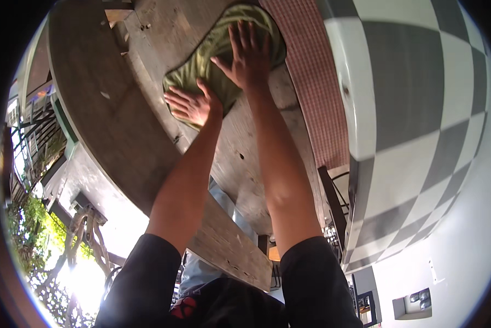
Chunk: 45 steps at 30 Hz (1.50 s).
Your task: Wiping a wooden stool and a bench using a cloth in a dining area.
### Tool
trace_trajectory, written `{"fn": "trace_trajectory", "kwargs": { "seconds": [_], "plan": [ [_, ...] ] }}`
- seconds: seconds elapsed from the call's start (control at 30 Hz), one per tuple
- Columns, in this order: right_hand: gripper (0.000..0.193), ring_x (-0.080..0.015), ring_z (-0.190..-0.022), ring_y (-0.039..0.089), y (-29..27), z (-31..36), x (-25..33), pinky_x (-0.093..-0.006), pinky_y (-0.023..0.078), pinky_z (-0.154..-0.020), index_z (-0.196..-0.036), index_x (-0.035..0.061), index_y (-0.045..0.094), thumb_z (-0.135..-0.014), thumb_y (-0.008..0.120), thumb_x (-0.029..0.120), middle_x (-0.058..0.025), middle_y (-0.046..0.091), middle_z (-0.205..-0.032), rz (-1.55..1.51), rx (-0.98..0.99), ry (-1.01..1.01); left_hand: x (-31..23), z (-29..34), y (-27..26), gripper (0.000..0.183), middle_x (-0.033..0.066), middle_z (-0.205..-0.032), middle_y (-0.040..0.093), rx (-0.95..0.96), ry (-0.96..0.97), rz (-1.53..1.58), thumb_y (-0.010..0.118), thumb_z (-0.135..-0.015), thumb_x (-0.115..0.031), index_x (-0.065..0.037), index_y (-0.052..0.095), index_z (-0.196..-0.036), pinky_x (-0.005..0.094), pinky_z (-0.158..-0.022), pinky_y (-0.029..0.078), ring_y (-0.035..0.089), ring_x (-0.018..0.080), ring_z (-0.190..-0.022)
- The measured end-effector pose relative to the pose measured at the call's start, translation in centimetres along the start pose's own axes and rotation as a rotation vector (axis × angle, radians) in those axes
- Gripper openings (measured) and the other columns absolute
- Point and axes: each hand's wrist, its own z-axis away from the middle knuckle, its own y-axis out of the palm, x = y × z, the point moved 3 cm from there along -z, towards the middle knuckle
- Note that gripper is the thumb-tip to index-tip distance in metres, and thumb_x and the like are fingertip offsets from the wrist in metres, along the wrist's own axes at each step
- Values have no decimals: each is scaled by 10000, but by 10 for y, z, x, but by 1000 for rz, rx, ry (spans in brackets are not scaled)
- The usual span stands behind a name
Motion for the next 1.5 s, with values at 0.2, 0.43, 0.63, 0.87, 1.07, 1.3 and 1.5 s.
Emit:
{"fn": "trace_trajectory", "kwargs": {
  "seconds": [0.2,0.43,0.63,0.87,1.07,1.3,1.5],
  "plan": [
    [870,-337,-1417,250,-54,173,-11,-597,185,-1109,-1471,98,313,-828,533,641,-138,298,-1525,75,150,191,74,149,-24,890,234,-1570,50,92,-12,-36,326,-909,-656,-46,101,-1517,530,-1158,57,57,347,-1464],
    [838,-358,-1412,243,-103,364,-20,-607,152,-1117,-1461,71,317,-844,524,600,-146,290,-1525,151,296,508,153,287,-47,885,243,-1563,75,221,71,-106,335,-907,-635,-19,115,-1504,552,-1148,75,70,393,-1453],
    [930,-396,-1426,170,-118,412,-22,-654,89,-1103,-1481,38,226,-813,556,595,-199,189,-1549,60,324,532,168,300,-51,896,243,-1568,39,258,88,-120,301,-903,-641,-14,87,-1507,547,-1150,44,33,391,-1458],
    [968,-411,-1441,110,-59,242,-7,-701,75,-1073,-1475,-10,215,-822,511,640,-224,165,-1549,274,188,568,30,124,-18,877,222,-1577,12,237,196,-66,448,-907,-544,-26,86,-1514,540,-1153,-7,-29,336,-1470],
    [909,-365,-1448,133,11,-3,28,-674,113,-1094,-1479,38,268,-835,481,643,-173,207,-1553,130,199,373,-38,-94,19,914,213,-1578,38,-3,-35,7,325,-896,-673,-39,103,-1516,556,-1151,39,9,328,-1471],
    [785,-347,-1435,190,79,-207,34,-632,150,-1104,-1465,76,329,-861,470,558,-160,243,-1543,70,-31,167,-107,-257,38,957,245,-1567,61,-51,-37,38,257,-888,-712,6,111,-1503,555,-1130,114,57,330,-1467],
    [601,-348,-1414,244,109,-273,51,-477,228,-1144,-1500,135,271,-925,431,201,-132,177,-1573,-35,-60,14,-114,-264,39,955,261,-1555,99,-80,-63,14,267,-901,-673,70,106,-1480,528,-1130,142,109,341,-1457]
  ]
}}
